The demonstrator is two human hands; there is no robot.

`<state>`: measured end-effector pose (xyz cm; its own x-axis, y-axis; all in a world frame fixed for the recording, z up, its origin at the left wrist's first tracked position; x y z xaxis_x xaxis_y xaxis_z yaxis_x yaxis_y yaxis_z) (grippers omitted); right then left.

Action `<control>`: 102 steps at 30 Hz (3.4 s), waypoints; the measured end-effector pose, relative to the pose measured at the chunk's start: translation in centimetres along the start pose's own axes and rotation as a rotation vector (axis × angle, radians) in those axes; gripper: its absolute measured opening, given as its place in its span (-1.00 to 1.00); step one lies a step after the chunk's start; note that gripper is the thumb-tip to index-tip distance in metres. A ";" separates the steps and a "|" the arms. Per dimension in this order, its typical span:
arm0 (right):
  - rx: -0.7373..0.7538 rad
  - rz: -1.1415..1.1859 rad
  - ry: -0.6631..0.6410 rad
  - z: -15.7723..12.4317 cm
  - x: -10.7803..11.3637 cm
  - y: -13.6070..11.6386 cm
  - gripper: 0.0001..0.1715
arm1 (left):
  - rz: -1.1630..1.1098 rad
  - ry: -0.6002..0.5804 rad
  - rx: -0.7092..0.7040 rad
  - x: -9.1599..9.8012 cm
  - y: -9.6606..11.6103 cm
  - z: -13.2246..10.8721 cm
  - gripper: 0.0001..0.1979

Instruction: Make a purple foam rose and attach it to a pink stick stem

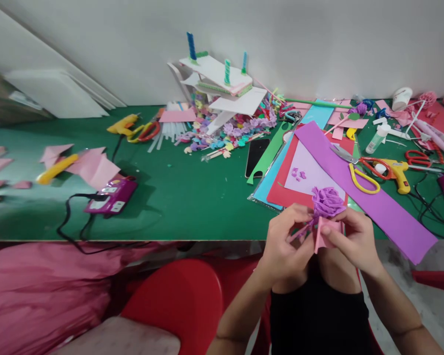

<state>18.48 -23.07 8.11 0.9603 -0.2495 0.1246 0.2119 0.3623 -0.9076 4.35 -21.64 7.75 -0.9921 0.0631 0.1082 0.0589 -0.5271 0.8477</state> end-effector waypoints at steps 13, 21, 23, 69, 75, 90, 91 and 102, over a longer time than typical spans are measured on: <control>-0.022 -0.091 0.033 0.0 0.1 0.6 -0.84 | -0.036 0.054 0.111 0.4 -1.1 0.0 -0.74; -0.060 -0.090 0.029 0.0 -0.1 1.4 -0.82 | 0.050 0.067 0.180 -0.1 -1.3 0.2 -0.82; -0.048 -0.092 0.017 0.0 -0.1 1.4 -0.82 | 0.045 0.073 0.238 -0.1 -1.6 0.1 -0.81; 0.065 -0.030 -0.085 1.7 1.9 2.6 -0.69 | -0.308 0.134 0.631 -0.8 -3.4 -0.2 -0.53; 0.068 0.025 -0.091 1.8 1.9 2.9 -0.74 | -0.257 0.152 0.578 -0.8 -3.4 0.2 -0.49; -0.045 0.100 -0.065 2.2 1.1 3.9 -0.86 | -0.511 0.168 0.766 -2.4 -3.9 0.1 -0.56; -0.061 0.108 -0.067 2.2 1.0 4.0 -0.85 | -0.513 0.173 0.775 -2.5 -3.8 0.1 -0.58; -0.099 0.143 -0.100 2.2 0.4 4.1 -0.89 | -0.617 0.121 0.869 -3.5 -3.6 -0.1 -0.60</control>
<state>20.17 -19.73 5.29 0.9937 -0.1092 0.0259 0.0574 0.2963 -0.9534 7.55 -20.05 4.21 -0.8789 0.0027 -0.4770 -0.4452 0.3543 0.8224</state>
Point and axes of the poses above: each hand's wrist, its own z-axis towards the middle knuckle, its own x-axis out of the back of the hand, y = z × x, the point moved 6 cm from there along z, towards the middle knuckle, and after that the axes turned 5 degrees about y, right-handed, at the moved point
